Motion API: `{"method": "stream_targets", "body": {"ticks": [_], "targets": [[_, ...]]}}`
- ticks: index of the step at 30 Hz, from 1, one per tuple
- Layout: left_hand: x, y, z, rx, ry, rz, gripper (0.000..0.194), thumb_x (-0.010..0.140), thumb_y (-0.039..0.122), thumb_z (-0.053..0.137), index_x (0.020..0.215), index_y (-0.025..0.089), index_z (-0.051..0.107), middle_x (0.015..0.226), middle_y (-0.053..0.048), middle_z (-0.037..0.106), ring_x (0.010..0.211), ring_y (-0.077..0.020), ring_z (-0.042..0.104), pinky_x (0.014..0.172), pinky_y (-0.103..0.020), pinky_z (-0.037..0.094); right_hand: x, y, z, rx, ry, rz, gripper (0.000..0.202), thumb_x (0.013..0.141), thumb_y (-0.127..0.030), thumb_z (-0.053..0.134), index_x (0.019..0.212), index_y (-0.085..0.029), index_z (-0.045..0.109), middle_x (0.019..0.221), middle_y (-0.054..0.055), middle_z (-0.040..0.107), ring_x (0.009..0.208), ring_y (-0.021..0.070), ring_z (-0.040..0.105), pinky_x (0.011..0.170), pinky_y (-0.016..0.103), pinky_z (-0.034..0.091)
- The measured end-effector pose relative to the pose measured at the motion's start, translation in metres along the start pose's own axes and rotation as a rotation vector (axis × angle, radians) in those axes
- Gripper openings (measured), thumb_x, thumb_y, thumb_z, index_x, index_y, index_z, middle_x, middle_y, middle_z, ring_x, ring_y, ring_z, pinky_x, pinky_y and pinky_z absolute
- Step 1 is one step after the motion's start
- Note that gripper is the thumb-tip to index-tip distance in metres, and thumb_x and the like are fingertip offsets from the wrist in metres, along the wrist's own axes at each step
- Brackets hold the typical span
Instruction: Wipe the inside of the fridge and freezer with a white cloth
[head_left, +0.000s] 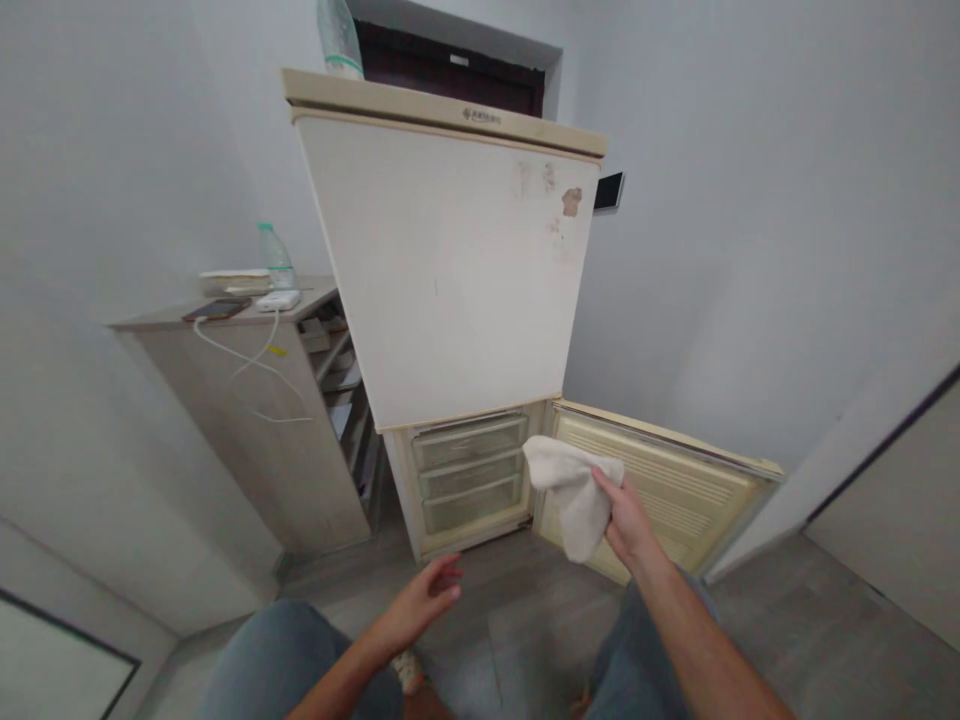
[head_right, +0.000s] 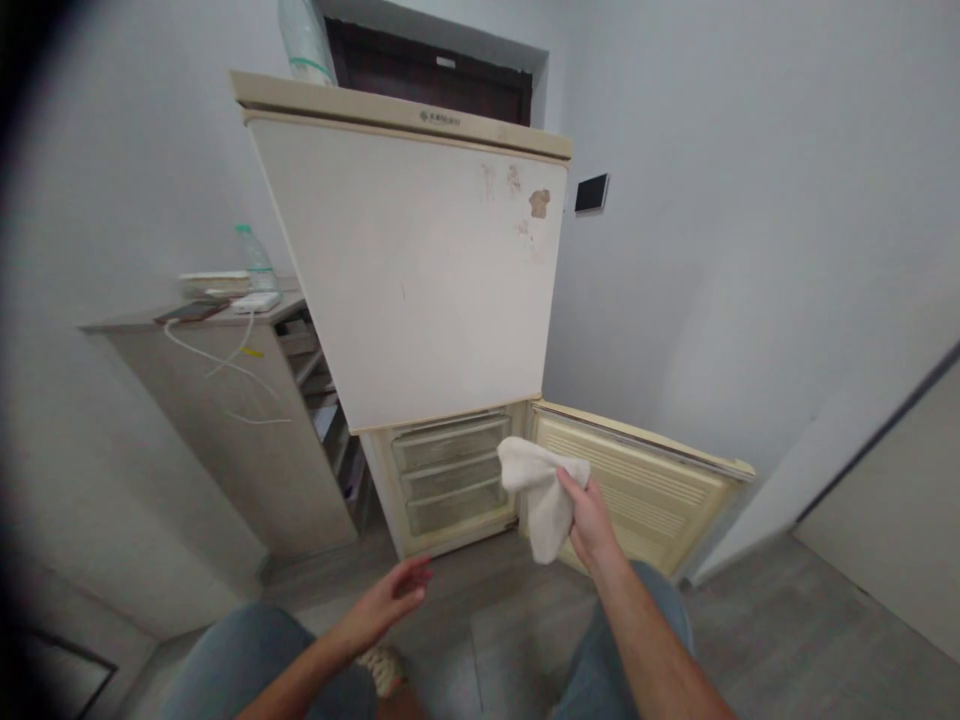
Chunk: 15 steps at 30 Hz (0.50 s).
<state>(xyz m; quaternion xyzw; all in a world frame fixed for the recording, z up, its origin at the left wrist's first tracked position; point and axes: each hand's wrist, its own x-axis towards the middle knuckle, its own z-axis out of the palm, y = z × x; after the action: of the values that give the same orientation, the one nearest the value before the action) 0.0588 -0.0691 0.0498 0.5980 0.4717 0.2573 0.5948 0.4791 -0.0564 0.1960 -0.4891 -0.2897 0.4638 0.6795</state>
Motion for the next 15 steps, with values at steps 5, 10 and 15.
{"method": "stream_targets", "body": {"ticks": [5, 10, 15], "targets": [[0.017, 0.092, -0.001, -0.420, -0.009, -0.045, 0.095, 0.092, 0.090, 0.086, 0.157, 0.021, 0.072, 0.160, -0.023, 0.077, 0.147, -0.0390, 0.074, 0.125, -0.051, 0.055, -0.037, 0.051, 0.057, 0.185, -0.256, 0.339, 0.056, 0.071, -0.058, 0.111, 0.108, -0.023, 0.086, 0.101, 0.008, 0.093, 0.085, 0.0295, 0.087, 0.079, 0.039, 0.069], [0.016, 0.094, 0.004, -0.718, -0.043, -0.199, 0.081, 0.096, 0.055, 0.097, 0.165, 0.027, 0.063, 0.147, -0.015, 0.084, 0.122, -0.0305, 0.084, 0.104, -0.042, 0.064, -0.056, 0.082, 0.070, 0.085, -0.426, 0.393, 0.067, 0.070, -0.067, 0.112, 0.114, -0.022, 0.089, 0.104, 0.008, 0.093, 0.088, 0.0268, 0.085, 0.083, 0.035, 0.065], [0.015, 0.103, -0.003, -0.665, 0.154, -0.002, 0.121, 0.077, 0.036, 0.110, 0.181, 0.024, 0.048, 0.146, -0.016, 0.084, 0.119, -0.0310, 0.083, 0.101, -0.037, 0.062, -0.052, 0.091, 0.060, -0.206, -0.612, 0.250, 0.067, 0.081, -0.083, 0.098, 0.103, -0.020, 0.092, 0.099, 0.008, 0.091, 0.095, 0.0302, 0.081, 0.093, 0.043, 0.062]]}}
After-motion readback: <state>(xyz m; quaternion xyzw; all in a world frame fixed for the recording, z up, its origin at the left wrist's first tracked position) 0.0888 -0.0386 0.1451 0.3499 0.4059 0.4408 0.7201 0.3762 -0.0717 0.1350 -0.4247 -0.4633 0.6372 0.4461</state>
